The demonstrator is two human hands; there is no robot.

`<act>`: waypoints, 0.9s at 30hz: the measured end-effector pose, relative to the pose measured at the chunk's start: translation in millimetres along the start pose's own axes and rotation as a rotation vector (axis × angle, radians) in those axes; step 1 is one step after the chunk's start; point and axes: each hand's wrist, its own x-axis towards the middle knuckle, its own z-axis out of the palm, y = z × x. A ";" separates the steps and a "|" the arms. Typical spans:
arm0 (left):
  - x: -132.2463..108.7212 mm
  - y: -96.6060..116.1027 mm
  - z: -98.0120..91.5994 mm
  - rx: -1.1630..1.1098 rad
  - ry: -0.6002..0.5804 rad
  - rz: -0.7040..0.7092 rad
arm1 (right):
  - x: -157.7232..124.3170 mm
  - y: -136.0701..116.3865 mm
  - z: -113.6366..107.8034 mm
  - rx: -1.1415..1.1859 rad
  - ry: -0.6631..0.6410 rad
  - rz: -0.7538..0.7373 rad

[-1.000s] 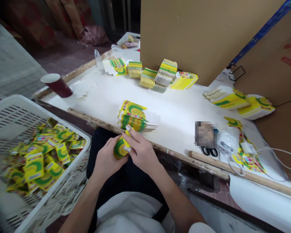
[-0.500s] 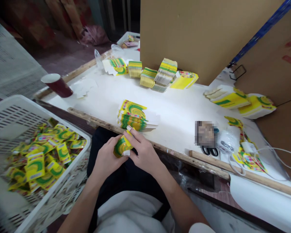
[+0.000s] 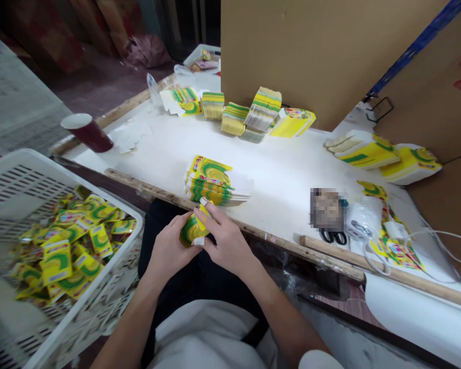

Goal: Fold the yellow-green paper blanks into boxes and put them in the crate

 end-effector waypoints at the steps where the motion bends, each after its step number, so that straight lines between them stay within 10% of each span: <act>1: 0.0 -0.2 0.3 -0.003 0.000 -0.005 | 0.2 -0.2 0.3 0.002 -0.003 0.000; 27: 3.8 -3.6 -14.4 0.138 -0.030 0.132 | 0.8 2.3 -11.5 0.052 -0.012 0.000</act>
